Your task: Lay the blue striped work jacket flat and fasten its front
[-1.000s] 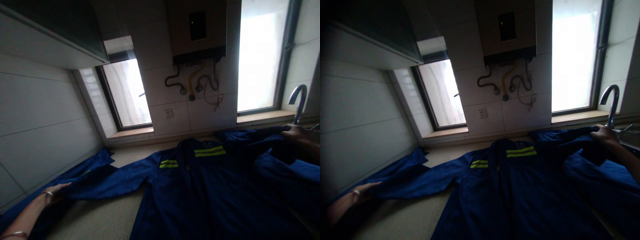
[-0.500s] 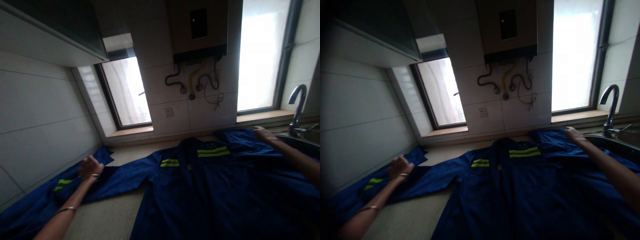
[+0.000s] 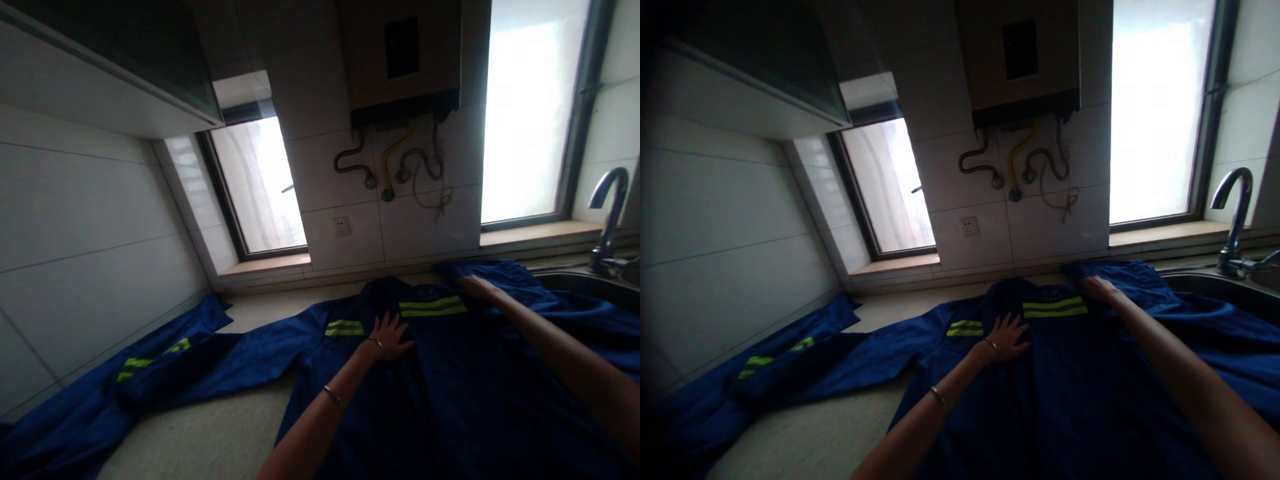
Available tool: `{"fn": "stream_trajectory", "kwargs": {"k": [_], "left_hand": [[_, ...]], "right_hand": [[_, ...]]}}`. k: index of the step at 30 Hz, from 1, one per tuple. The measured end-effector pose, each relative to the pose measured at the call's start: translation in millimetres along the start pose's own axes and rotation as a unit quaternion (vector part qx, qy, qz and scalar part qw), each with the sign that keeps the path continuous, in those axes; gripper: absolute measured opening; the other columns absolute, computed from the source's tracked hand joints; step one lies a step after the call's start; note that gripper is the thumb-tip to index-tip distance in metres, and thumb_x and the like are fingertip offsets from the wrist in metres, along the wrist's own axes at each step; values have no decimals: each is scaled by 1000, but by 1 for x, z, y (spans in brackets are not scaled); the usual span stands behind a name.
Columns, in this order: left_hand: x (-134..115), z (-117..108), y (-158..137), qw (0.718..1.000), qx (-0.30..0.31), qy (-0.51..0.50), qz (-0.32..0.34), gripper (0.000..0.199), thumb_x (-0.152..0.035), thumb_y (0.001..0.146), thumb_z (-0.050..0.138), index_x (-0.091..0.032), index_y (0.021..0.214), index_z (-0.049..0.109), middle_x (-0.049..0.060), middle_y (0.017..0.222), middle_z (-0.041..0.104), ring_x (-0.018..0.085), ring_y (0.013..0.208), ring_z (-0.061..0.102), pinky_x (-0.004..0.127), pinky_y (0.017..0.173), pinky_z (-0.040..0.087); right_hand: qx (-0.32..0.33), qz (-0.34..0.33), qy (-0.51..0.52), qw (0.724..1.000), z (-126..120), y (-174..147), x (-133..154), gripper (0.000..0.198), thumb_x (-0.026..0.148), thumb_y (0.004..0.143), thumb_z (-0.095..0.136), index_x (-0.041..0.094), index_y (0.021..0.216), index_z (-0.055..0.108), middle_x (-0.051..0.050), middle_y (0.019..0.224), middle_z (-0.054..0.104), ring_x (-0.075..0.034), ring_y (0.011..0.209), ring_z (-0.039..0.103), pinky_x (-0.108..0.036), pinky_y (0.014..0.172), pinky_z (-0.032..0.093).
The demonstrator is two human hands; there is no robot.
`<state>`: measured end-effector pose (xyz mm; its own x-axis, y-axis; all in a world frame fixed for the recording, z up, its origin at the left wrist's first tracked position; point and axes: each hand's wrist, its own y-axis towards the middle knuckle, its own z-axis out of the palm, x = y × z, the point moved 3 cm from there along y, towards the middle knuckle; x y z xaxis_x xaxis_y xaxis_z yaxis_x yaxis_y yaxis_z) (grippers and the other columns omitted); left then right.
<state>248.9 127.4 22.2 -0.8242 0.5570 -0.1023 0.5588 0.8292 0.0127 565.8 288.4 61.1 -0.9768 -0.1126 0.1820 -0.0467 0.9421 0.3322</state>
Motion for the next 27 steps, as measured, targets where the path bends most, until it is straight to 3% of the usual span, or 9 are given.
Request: {"fn": "stream_trajectory", "kwargs": {"k": [4,7,10,12,15,18,21,24,27], "left_hand": [[-7,20,-1,999,38,-19,-34,67,-66,84,10,-33,142,11,4,150,9,33,135,7,61,103,9],[-6,24,-7,999,18,-17,-32,67,-66,84,8,-34,143,9,3,151,7,31,136,7,59,104,9],[-8,24,-11,999,3,-30,-28,67,-67,83,9,-34,142,13,2,150,9,31,136,8,58,105,9],[-9,23,-12,999,-2,-39,-29,67,-67,83,11,-35,142,15,3,150,11,32,136,8,58,105,10],[-11,21,-11,998,-11,-45,-31,65,-66,84,15,-35,141,17,3,150,13,32,135,10,58,104,12],[-12,21,-11,998,-20,-42,-34,61,-62,86,19,-34,140,21,3,149,17,31,135,13,56,104,16],[-15,20,-13,998,-37,-27,-37,55,-53,89,23,-29,139,28,5,146,26,30,133,20,52,104,21],[-20,14,-19,997,-61,-13,-39,49,-44,88,28,-25,132,40,7,136,42,29,127,31,51,104,23],[-28,4,-25,993,-107,-13,-40,45,-45,88,29,-26,124,49,6,131,47,31,129,26,62,104,10]], "right_hand": [[122,0,-9,993,13,-1,-9,9,14,73,62,19,77,68,-10,87,64,-14,74,58,-22,63,35],[130,36,-19,991,16,0,-12,18,14,77,56,20,91,65,-14,96,63,-17,81,59,-26,64,36],[121,73,-23,990,14,7,2,24,14,79,52,16,100,63,-20,100,61,-22,85,61,-30,66,39],[111,76,-19,991,14,16,30,25,17,82,48,14,100,64,-22,100,61,-24,88,61,-32,68,41],[96,35,5,995,19,29,98,32,32,86,44,15,106,63,-19,106,61,-24,95,59,-32,74,43],[128,-33,43,990,35,30,177,50,54,78,50,14,104,65,-17,102,64,-25,96,59,-32,77,45],[172,-45,56,982,51,24,228,49,51,70,62,10,95,68,-19,94,66,-29,92,61,-38,79,46],[153,-22,63,986,54,24,236,38,37,76,57,10,101,66,-22,102,63,-31,100,58,-42,83,44],[123,11,74,990,47,28,215,40,28,84,43,7,115,58,-25,111,58,-30,104,56,-40,81,45]]}}
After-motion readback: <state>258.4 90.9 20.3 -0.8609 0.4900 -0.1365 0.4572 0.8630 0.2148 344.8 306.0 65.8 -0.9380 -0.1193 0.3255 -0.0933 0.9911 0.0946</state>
